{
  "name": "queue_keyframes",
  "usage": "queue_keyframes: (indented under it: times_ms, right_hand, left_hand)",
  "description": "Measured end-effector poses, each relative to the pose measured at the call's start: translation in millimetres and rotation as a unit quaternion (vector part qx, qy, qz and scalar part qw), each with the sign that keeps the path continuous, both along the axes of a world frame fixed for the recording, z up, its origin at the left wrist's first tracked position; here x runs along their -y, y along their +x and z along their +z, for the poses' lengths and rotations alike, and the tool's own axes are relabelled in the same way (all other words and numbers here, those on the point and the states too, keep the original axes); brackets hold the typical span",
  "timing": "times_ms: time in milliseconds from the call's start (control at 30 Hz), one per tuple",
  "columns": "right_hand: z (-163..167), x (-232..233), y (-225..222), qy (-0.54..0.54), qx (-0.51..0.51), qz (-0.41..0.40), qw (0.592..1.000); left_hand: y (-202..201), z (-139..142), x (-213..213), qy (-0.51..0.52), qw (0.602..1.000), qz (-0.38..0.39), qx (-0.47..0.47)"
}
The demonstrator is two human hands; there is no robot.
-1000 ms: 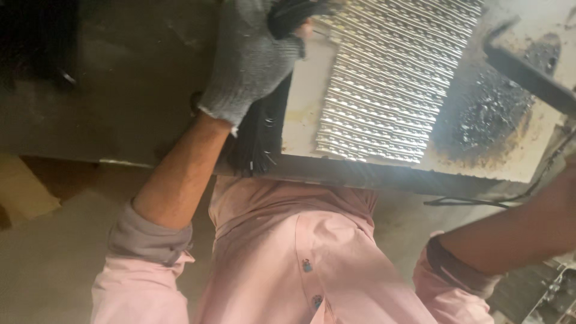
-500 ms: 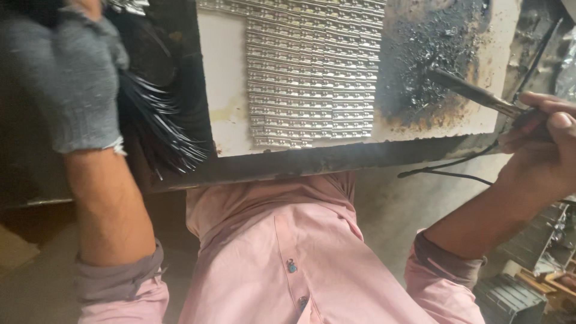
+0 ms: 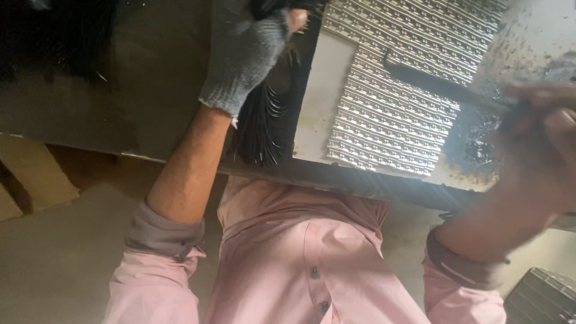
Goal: The person holds a bundle of black wires with metal connectors in the left hand and uses a soldering iron in the right hand to apply heat and solder to the wire ends. The person repeatedly dips the wire ends into a solder pool on a white board, creating a continuous tin coating on the connectors.
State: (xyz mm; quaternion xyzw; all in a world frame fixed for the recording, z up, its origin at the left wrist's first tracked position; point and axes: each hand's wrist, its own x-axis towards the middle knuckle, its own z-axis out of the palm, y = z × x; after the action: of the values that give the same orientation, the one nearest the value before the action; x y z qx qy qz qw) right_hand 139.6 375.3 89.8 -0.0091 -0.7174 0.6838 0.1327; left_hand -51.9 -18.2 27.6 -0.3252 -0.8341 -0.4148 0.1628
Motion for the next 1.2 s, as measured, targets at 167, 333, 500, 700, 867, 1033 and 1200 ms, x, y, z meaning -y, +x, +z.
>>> queue_keyframes:
  times_ms: [167, 333, 500, 700, 867, 1033, 1200]
  right_hand:
    - [28, 67, -57, 0.054, -0.029, 0.047, 0.997]
    - [37, 94, -85, 0.099, -0.039, 0.067, 0.992]
    - [36, 96, -91, 0.129, -0.042, 0.076, 0.988]
    - [38, 99, -106, 0.186, -0.042, 0.099, 0.977]
    - [46, 103, -103, 0.249, -0.048, 0.098, 0.962]
    - [39, 92, -92, 0.220, -0.046, 0.102, 0.969]
    - [19, 38, -62, 0.140, -0.021, 0.010, 0.990]
  left_hand:
    - [-2, 4, -1, 0.212, 0.956, -0.003, 0.204]
    - [-6, 4, -7, 0.137, 0.951, 0.042, 0.274]
    - [-7, -4, -9, 0.123, 0.982, 0.066, 0.128]
    - [-10, -5, -13, 0.142, 0.977, 0.063, 0.147]
    - [-7, -8, -10, 0.130, 0.985, 0.062, 0.097]
    - [-7, -7, -11, 0.091, 0.978, 0.049, 0.181]
    - [-5, -4, -7, 0.200, 0.932, 0.020, 0.303]
